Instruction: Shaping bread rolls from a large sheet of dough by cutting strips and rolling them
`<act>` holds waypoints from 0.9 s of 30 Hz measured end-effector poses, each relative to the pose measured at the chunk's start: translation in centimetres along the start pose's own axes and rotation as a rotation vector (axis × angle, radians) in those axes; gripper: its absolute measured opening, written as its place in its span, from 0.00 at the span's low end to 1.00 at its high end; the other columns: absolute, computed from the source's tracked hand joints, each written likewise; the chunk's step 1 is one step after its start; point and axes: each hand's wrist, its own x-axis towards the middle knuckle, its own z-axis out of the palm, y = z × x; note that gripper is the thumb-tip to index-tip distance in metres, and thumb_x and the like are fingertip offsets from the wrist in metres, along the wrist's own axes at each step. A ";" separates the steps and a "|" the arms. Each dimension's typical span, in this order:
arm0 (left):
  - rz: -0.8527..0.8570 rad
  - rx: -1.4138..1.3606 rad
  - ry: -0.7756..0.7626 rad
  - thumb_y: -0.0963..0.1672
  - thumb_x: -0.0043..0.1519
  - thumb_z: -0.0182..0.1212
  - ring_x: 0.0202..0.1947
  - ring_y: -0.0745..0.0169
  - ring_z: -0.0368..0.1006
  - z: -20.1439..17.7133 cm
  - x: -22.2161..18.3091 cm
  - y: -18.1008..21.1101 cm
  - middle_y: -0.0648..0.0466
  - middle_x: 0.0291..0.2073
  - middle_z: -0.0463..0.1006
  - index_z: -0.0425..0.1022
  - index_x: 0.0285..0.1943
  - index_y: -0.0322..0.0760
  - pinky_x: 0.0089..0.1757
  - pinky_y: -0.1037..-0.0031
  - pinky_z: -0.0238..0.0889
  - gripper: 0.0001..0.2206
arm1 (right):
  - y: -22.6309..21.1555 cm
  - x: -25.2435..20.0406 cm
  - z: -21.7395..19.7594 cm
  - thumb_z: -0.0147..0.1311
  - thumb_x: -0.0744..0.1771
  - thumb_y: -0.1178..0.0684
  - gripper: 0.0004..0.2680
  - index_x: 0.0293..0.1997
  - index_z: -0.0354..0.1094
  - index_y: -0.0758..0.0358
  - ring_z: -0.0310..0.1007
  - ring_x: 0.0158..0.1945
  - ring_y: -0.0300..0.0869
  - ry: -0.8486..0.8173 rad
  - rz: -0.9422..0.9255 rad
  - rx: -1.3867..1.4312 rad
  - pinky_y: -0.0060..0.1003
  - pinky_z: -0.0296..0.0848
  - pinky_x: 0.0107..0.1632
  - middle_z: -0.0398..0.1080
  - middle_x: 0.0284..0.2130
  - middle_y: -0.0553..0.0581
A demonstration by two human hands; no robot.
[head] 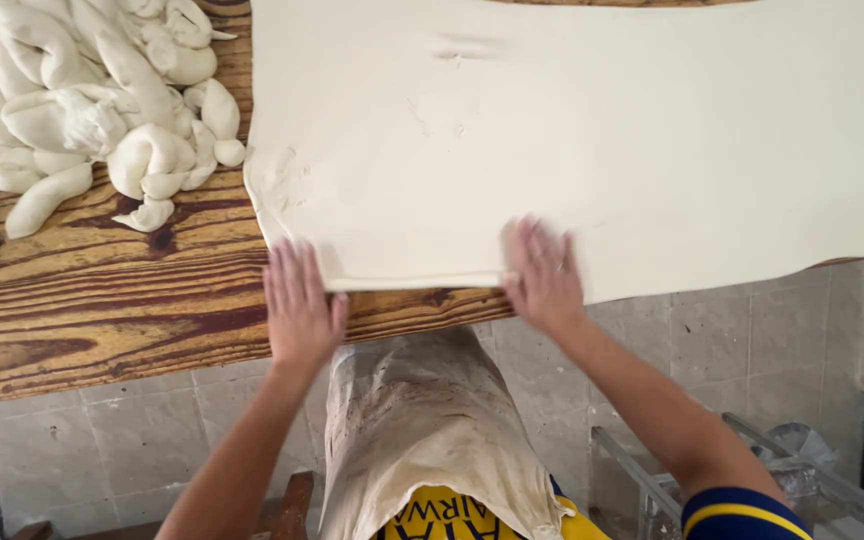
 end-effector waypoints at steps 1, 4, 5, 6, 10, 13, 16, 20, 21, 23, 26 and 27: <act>-0.061 -0.046 0.001 0.55 0.69 0.25 0.77 0.32 0.32 -0.8 1.4 -0.5 0.31 0.78 0.40 0.41 0.82 0.30 0.70 0.47 0.30 0.35 | 1.0 1.7 -0.9 0.42 0.69 0.41 0.29 0.77 0.48 0.69 0.55 0.72 0.62 0.040 0.095 -0.021 0.67 0.48 0.70 0.54 0.71 0.71; -0.019 -0.025 0.128 0.53 0.71 0.34 0.76 0.25 0.34 -1.1 2.0 -0.8 0.31 0.78 0.41 0.43 0.82 0.29 0.69 0.46 0.34 0.34 | 3.4 1.5 -0.8 0.38 0.71 0.40 0.27 0.78 0.47 0.69 0.47 0.76 0.57 0.091 0.165 -0.010 0.59 0.43 0.73 0.49 0.75 0.66; -0.021 -0.022 0.127 0.53 0.71 0.34 0.76 0.25 0.34 -0.6 1.2 -0.7 0.31 0.78 0.41 0.43 0.82 0.29 0.69 0.46 0.34 0.34 | 3.2 0.4 -0.9 0.38 0.71 0.40 0.27 0.78 0.47 0.69 0.47 0.76 0.57 0.092 0.164 -0.006 0.59 0.43 0.73 0.49 0.75 0.66; -0.004 0.006 0.075 0.54 0.70 0.32 0.77 0.30 0.35 -0.1 0.4 -0.6 0.36 0.78 0.42 0.45 0.82 0.33 0.69 0.46 0.30 0.33 | 3.1 -0.7 -0.9 0.37 0.71 0.42 0.26 0.77 0.48 0.67 0.50 0.75 0.57 0.068 0.122 0.029 0.59 0.47 0.73 0.52 0.73 0.66; 0.280 0.190 0.201 0.57 0.66 0.38 0.76 0.41 0.50 1.7 -3.1 0.6 0.44 0.75 0.58 0.59 0.78 0.44 0.70 0.49 0.37 0.33 | 2.4 -8.6 1.8 0.36 0.70 0.37 0.26 0.76 0.53 0.59 0.53 0.74 0.51 0.024 -0.080 0.125 0.54 0.50 0.74 0.56 0.72 0.58; 0.299 0.249 0.223 0.57 0.66 0.38 0.76 0.41 0.52 2.5 -2.0 -1.3 0.44 0.75 0.59 0.61 0.78 0.47 0.70 0.50 0.40 0.31 | 5.5 -5.9 0.8 0.37 0.70 0.35 0.26 0.75 0.53 0.55 0.55 0.74 0.53 0.048 -0.184 -0.025 0.57 0.53 0.72 0.58 0.70 0.59; 0.281 0.297 0.297 0.57 0.65 0.40 0.74 0.37 0.56 1.9 -1.1 0.0 0.41 0.73 0.62 0.64 0.77 0.45 0.69 0.49 0.44 0.32 | 8.5 -1.1 -2.0 0.38 0.69 0.36 0.27 0.76 0.53 0.63 0.52 0.75 0.53 0.129 -0.030 -0.086 0.56 0.46 0.74 0.55 0.73 0.62; 0.184 0.206 0.271 0.56 0.64 0.45 0.76 0.30 0.48 2.4 -1.8 5.7 0.35 0.75 0.57 0.61 0.79 0.40 0.69 0.40 0.30 0.34 | 11.0 -4.6 -0.8 0.38 0.70 0.40 0.25 0.76 0.54 0.62 0.57 0.73 0.52 0.159 -0.011 -0.049 0.55 0.50 0.73 0.58 0.71 0.61; 0.302 0.186 0.233 0.55 0.64 0.45 0.76 0.38 0.50 2.5 -1.5 8.0 0.41 0.74 0.59 0.60 0.78 0.43 0.70 0.43 0.31 0.33 | 11.2 -6.8 -0.2 0.39 0.70 0.40 0.24 0.75 0.55 0.61 0.57 0.73 0.52 0.166 -0.057 -0.007 0.55 0.51 0.73 0.58 0.71 0.60; 0.430 0.155 0.204 0.55 0.63 0.45 0.76 0.45 0.52 3.5 -0.8 12.8 0.46 0.74 0.60 0.59 0.78 0.45 0.71 0.45 0.31 0.32 | 11.4 -9.4 0.4 0.39 0.70 0.41 0.23 0.74 0.56 0.60 0.57 0.73 0.52 0.173 -0.098 0.019 0.56 0.52 0.72 0.58 0.72 0.59; 0.624 -0.001 0.228 0.55 0.66 0.39 0.75 0.50 0.52 5.7 0.3 18.9 0.51 0.76 0.57 0.58 0.78 0.50 0.69 0.46 0.37 0.29 | 12.8 -8.8 -0.4 0.35 0.70 0.35 0.24 0.74 0.56 0.54 0.56 0.73 0.48 0.108 -0.146 0.018 0.54 0.53 0.72 0.57 0.71 0.54; 0.609 0.038 0.247 0.55 0.67 0.38 0.75 0.48 0.51 6.2 1.0 20.2 0.49 0.75 0.57 0.56 0.79 0.51 0.69 0.44 0.36 0.30 | 14.4 -6.9 -0.9 0.36 0.70 0.37 0.25 0.74 0.55 0.58 0.56 0.73 0.51 0.143 -0.079 -0.022 0.57 0.53 0.72 0.56 0.72 0.58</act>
